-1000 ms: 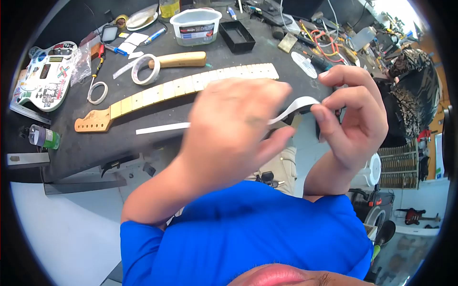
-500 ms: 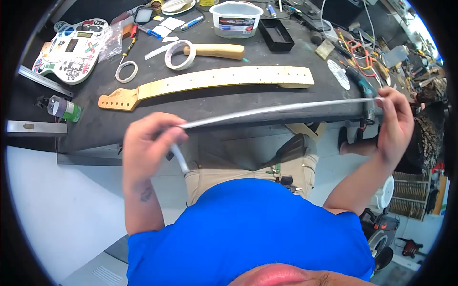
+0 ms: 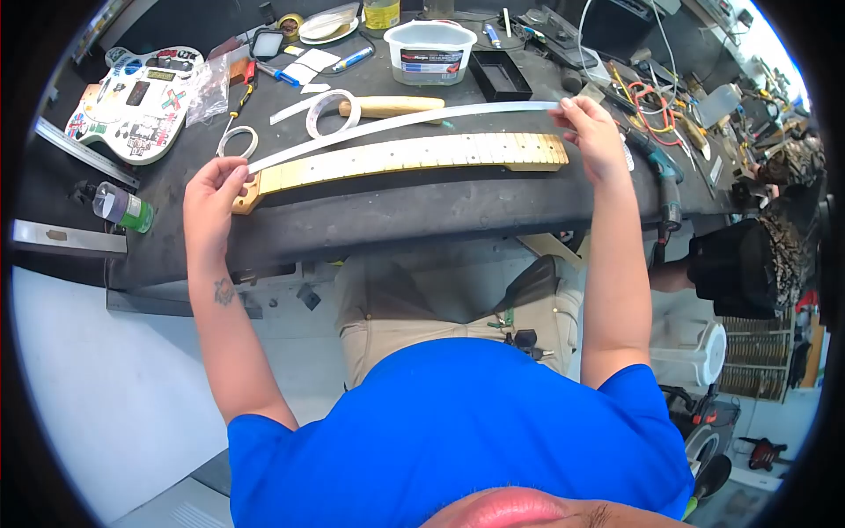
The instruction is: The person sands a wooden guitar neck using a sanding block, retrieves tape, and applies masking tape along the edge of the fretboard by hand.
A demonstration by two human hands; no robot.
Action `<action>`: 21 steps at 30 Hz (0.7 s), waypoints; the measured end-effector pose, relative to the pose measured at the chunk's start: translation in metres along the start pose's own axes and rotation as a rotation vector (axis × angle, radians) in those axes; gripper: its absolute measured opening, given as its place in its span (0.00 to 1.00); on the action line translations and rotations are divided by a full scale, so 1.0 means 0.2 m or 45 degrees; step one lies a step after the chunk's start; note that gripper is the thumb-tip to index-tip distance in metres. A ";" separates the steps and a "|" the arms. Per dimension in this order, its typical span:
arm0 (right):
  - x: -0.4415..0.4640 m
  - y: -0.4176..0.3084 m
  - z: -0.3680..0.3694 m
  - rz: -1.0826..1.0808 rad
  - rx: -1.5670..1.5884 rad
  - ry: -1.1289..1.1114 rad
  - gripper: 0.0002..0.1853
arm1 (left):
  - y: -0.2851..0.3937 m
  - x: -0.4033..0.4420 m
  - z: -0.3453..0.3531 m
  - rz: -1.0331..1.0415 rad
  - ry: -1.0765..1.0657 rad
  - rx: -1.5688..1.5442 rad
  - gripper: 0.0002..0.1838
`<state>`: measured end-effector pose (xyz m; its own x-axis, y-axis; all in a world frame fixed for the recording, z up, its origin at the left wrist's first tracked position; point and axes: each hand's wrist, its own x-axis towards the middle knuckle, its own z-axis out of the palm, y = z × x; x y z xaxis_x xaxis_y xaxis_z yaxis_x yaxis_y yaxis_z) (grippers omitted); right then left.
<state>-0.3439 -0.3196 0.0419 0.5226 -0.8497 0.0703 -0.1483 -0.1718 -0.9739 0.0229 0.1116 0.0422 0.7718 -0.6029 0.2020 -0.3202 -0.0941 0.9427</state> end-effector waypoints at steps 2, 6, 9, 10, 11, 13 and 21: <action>0.09 0.03 0.08 -0.035 -0.004 0.060 0.13 | -0.03 0.05 0.01 -0.007 0.054 0.076 0.10; 0.20 0.10 0.21 -0.141 0.020 0.212 0.13 | -0.14 0.14 0.01 0.005 0.223 0.167 0.10; 0.18 0.15 0.24 -0.188 0.039 0.235 0.12 | -0.23 0.16 -0.04 -0.016 0.235 0.165 0.09; 0.18 0.16 0.24 -0.199 0.046 0.218 0.11 | -0.22 0.15 -0.04 -0.003 0.213 0.122 0.09; 0.17 0.18 0.23 -0.205 0.051 0.204 0.11 | -0.21 0.14 -0.04 0.006 0.186 0.079 0.08; 0.17 0.18 0.22 -0.194 0.089 0.196 0.11 | -0.21 0.13 -0.04 0.004 0.153 0.051 0.08; 0.02 0.02 0.30 -0.184 -0.385 0.358 0.14 | -0.21 0.17 0.05 0.187 0.210 0.694 0.12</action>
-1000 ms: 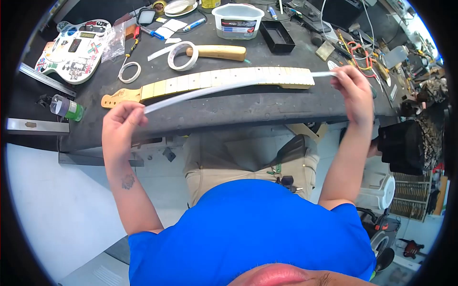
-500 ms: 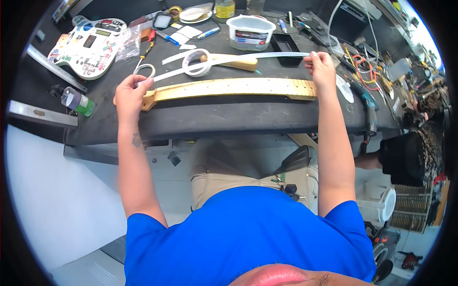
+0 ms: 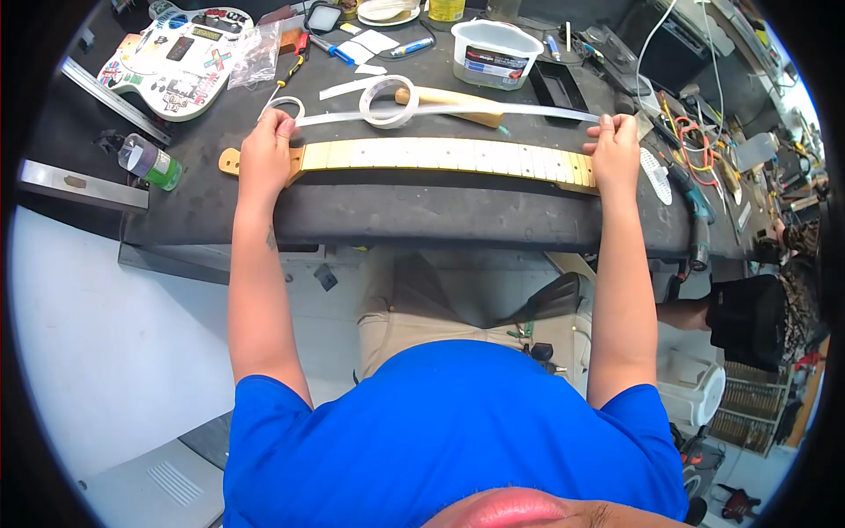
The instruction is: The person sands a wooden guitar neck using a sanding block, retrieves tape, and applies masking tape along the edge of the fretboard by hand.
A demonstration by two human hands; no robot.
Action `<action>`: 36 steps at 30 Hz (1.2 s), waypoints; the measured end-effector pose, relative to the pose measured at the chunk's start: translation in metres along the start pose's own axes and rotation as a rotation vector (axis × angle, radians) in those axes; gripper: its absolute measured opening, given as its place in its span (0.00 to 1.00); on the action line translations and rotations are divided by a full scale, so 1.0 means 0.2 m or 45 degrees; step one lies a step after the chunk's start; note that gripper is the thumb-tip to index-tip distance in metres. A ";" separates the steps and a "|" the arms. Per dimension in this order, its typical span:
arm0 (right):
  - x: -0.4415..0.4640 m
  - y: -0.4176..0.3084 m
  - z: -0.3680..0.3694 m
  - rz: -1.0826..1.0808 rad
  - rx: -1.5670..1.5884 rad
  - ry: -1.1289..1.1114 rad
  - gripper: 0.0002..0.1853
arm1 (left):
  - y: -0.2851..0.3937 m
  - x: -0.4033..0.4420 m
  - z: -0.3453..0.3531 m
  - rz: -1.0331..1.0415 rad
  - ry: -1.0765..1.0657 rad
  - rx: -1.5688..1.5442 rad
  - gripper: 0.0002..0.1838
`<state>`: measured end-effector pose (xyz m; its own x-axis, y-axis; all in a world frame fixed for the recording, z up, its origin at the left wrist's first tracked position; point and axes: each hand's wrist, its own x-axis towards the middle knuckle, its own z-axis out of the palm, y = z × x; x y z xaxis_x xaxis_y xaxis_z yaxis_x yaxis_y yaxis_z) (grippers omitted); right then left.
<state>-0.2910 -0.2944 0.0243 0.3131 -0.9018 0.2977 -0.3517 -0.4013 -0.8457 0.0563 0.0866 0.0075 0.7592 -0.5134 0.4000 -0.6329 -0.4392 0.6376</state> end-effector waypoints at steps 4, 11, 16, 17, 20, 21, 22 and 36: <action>-0.10 -0.02 -0.02 -0.180 0.038 0.139 0.13 | 0.00 -0.05 0.01 -0.097 0.031 -0.085 0.12; -0.31 0.16 -0.14 -0.593 0.392 0.257 0.11 | 0.07 -0.31 -0.13 0.207 0.205 -0.183 0.15; -0.46 0.19 -0.23 -0.710 0.486 0.138 0.12 | 0.15 -0.46 -0.23 0.118 0.195 -0.225 0.14; -0.46 0.22 -0.24 -0.694 0.547 0.110 0.11 | 0.15 -0.47 -0.24 0.130 0.181 -0.226 0.14; -0.45 0.20 -0.28 -0.505 0.714 0.056 0.09 | 0.16 -0.48 -0.25 0.112 0.135 -0.301 0.13; -0.44 0.20 -0.29 -0.445 0.748 0.034 0.09 | 0.17 -0.48 -0.26 0.093 0.123 -0.338 0.13; -0.43 0.20 -0.32 -0.388 0.782 0.009 0.08 | 0.17 -0.47 -0.27 0.102 0.111 -0.270 0.12; -0.33 0.18 -0.59 0.243 0.716 -0.234 0.10 | 0.29 -0.37 -0.38 -0.224 -0.195 -0.145 0.10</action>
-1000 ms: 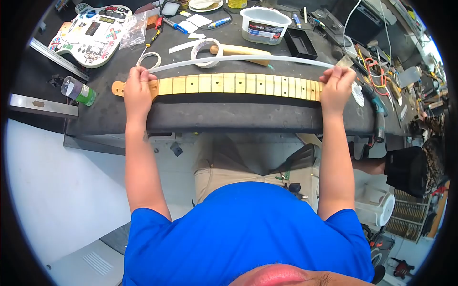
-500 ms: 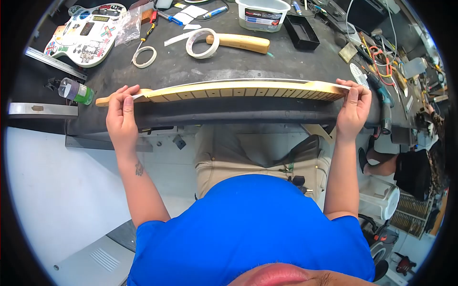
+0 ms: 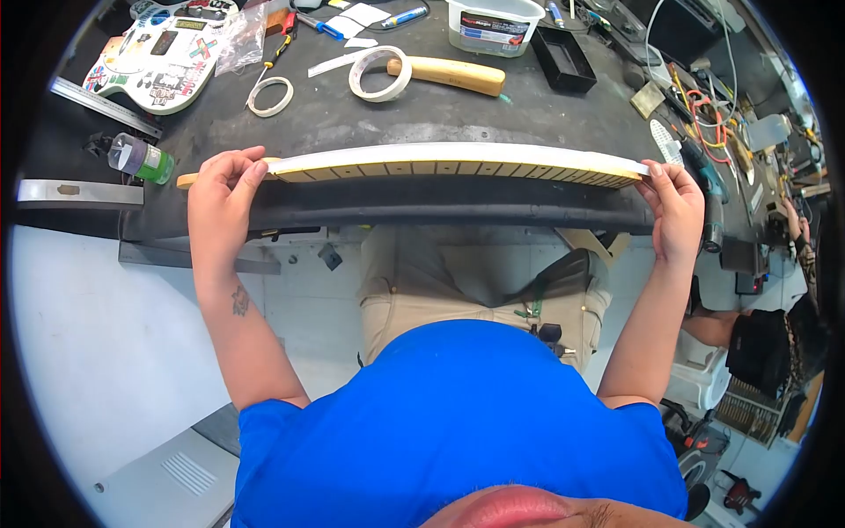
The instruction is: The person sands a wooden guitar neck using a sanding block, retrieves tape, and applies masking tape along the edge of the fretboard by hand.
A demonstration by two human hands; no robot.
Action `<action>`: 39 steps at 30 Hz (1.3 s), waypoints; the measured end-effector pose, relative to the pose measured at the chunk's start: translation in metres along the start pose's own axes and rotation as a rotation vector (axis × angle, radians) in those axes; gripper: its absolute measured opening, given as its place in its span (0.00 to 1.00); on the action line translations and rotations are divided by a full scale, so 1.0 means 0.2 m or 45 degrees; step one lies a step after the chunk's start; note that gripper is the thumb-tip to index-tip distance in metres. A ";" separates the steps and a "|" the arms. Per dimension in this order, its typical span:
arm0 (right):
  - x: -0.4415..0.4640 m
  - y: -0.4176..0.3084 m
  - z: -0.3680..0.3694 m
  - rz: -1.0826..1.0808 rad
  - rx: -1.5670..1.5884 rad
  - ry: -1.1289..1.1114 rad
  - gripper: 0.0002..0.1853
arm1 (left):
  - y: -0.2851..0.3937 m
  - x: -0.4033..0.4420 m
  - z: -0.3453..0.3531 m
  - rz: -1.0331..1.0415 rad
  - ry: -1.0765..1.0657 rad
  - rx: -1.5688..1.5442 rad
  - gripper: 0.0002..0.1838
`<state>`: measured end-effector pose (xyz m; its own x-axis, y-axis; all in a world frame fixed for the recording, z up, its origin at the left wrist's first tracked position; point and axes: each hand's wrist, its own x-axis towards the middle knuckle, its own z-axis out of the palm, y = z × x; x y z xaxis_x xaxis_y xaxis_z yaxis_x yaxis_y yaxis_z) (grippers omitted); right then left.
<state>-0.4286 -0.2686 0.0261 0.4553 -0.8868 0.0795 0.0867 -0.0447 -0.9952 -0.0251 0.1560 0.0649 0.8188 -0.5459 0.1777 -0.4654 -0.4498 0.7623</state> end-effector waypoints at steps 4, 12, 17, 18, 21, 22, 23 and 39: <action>0.00 -0.01 -0.04 0.102 -0.030 -0.017 0.10 | -0.01 0.00 0.02 0.113 0.041 0.054 0.10; 0.02 0.01 -0.06 0.154 0.025 -0.009 0.08 | 0.01 -0.01 0.06 0.108 0.085 0.034 0.08; 0.05 0.05 -0.10 0.173 0.012 0.013 0.07 | 0.01 0.00 0.09 0.120 0.123 0.063 0.08; 0.05 0.05 -0.10 0.171 0.014 0.013 0.07 | 0.01 0.00 0.08 0.141 0.126 0.051 0.08; 0.06 0.06 -0.10 0.165 0.013 0.018 0.08 | 0.02 0.01 0.07 0.054 0.071 0.135 0.08; 0.06 0.07 -0.11 0.169 0.010 0.014 0.08 | 0.03 0.01 0.07 0.039 0.076 0.156 0.09; 0.07 0.07 -0.11 0.172 0.005 0.014 0.08 | 0.02 0.02 0.07 0.070 0.088 0.223 0.09; 0.07 0.07 -0.14 0.181 -0.004 -0.010 0.08 | 0.03 0.02 0.05 0.066 0.043 0.204 0.09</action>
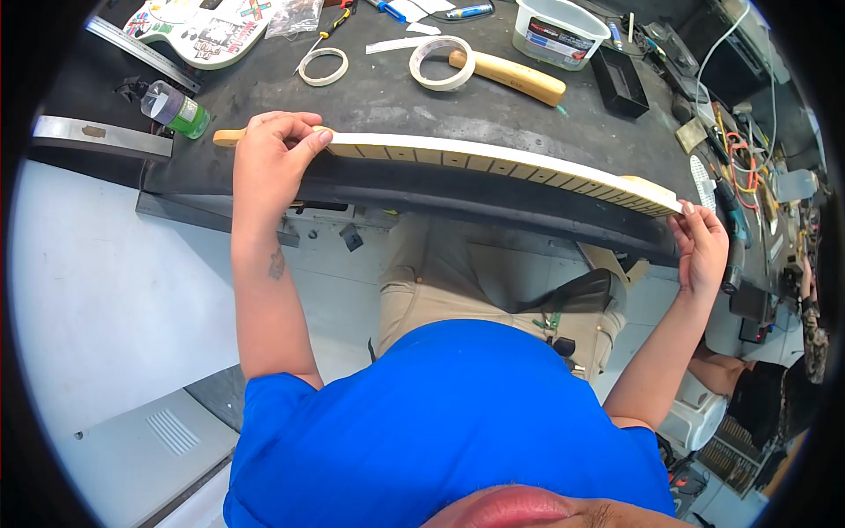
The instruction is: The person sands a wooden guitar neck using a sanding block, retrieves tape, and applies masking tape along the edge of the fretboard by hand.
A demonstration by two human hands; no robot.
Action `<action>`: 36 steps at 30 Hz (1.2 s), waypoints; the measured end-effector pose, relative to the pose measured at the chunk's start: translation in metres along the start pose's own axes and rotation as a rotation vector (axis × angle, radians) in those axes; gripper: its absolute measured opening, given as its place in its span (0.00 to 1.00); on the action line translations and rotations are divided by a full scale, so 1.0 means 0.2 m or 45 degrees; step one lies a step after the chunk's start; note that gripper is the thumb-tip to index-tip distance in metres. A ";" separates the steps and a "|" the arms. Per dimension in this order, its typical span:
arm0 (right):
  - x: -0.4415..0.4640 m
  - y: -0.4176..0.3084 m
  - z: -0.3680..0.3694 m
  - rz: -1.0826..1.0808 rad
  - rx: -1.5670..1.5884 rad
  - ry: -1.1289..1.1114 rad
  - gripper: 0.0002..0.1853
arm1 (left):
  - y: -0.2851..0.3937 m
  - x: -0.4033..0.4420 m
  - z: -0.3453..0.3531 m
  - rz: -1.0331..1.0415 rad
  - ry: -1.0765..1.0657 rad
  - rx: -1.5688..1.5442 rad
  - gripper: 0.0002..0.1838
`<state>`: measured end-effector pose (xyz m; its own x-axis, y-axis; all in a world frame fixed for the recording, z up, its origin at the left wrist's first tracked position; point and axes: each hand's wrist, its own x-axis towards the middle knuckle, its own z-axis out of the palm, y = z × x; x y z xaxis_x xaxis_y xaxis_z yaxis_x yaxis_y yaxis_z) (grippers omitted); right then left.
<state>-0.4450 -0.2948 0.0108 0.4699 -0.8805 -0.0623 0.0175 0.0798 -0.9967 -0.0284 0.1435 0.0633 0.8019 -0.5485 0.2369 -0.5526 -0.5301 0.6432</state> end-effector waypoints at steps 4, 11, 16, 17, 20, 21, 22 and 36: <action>0.00 0.00 0.00 -0.004 -0.007 0.006 0.08 | -0.01 0.00 0.00 0.012 0.004 0.009 0.09; 0.00 0.00 0.00 -0.011 -0.015 0.003 0.08 | 0.03 -0.02 0.04 -0.105 0.108 -0.114 0.07; -0.01 0.00 0.01 -0.017 -0.013 0.001 0.09 | 0.00 -0.11 0.16 0.561 0.475 0.502 0.09; -0.01 -0.01 0.01 -0.017 -0.019 0.003 0.09 | -0.02 -0.13 0.19 0.681 0.553 0.702 0.11; 0.00 -0.01 0.00 -0.013 -0.039 0.004 0.09 | -0.08 -0.16 0.26 0.755 0.547 0.594 0.19; 0.00 -0.01 0.00 -0.011 -0.045 0.004 0.09 | -0.10 -0.16 0.27 0.787 0.579 0.562 0.20; -0.01 -0.01 0.01 -0.013 -0.043 0.008 0.09 | -0.10 -0.17 0.28 0.795 0.605 0.548 0.21; -0.01 0.01 0.04 -0.056 -0.011 0.038 0.09 | -0.14 -0.21 0.37 0.727 0.778 0.717 0.27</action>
<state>-0.4384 -0.2891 0.0096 0.4420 -0.8968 -0.0195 0.0300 0.0365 -0.9989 -0.0626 0.1332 -0.0192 0.2753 -0.4740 0.8364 -0.7905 -0.6068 -0.0837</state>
